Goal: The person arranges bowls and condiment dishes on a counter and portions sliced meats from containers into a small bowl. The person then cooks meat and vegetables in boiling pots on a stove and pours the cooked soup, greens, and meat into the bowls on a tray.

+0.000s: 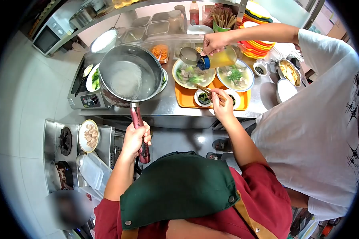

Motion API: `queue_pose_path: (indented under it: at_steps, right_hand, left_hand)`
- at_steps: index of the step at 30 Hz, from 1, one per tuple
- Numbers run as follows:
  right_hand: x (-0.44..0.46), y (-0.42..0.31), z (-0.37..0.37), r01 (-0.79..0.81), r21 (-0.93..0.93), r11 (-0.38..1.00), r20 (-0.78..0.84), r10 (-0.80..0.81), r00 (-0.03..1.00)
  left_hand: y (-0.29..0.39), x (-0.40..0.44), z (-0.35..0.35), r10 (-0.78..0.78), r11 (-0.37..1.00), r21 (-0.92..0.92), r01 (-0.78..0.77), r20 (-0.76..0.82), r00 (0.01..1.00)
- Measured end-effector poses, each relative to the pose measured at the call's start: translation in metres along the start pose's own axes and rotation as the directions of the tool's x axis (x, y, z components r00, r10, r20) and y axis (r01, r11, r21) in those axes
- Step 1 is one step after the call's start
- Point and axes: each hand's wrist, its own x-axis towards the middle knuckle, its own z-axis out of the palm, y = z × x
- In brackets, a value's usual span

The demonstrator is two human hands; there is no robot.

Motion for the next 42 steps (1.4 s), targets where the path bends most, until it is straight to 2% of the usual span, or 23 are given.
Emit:
queue_pose_path:
  at_steps: [3,7,9,14,17,21,30,37,42]
  right_hand:
    - [-0.001,-0.011,0.000,0.009,0.054,0.999,-0.020,-0.008,1.000]
    - [0.003,-0.028,0.012,0.140,-0.025,0.990,0.045,-0.139,0.989]
    - [0.009,-0.018,0.027,0.263,-0.036,0.964,0.071,-0.260,0.963]
    - [0.004,-0.015,0.042,0.283,-0.217,0.934,0.053,-0.279,0.959]
    - [-0.011,-0.029,0.032,0.355,-0.179,0.918,0.052,-0.351,0.935]
    - [-0.035,-0.037,0.007,0.337,-0.120,0.934,0.070,-0.330,0.941]
    - [-0.052,-0.037,-0.035,0.209,-0.077,0.975,-0.112,-0.217,0.970]
    - [-0.053,-0.036,-0.049,0.211,-0.100,0.972,-0.151,-0.224,0.963]
    - [-0.054,-0.031,-0.057,0.205,0.002,0.979,-0.239,-0.198,0.951]
  left_hand:
    - [-0.002,-0.002,-0.006,-0.010,1.000,-0.007,0.010,0.038,0.999]
    - [-0.004,-0.004,-0.011,-0.021,1.000,0.007,0.021,0.052,0.998]
    - [-0.004,-0.004,-0.012,-0.019,1.000,0.017,0.018,0.052,0.998]
    - [-0.001,-0.005,-0.013,-0.019,0.999,0.042,0.018,0.037,0.999]
    - [-0.002,-0.004,-0.015,-0.017,0.998,0.066,0.015,0.033,0.999]
    - [-0.001,-0.003,-0.016,-0.021,0.998,0.053,0.018,0.055,0.998]
    - [0.000,0.000,-0.014,-0.014,0.989,0.145,0.008,0.041,0.999]
    - [0.000,0.004,-0.005,-0.032,0.988,0.151,0.021,0.067,0.997]
    - [0.000,0.008,0.007,-0.041,0.991,0.134,0.026,0.106,0.994]
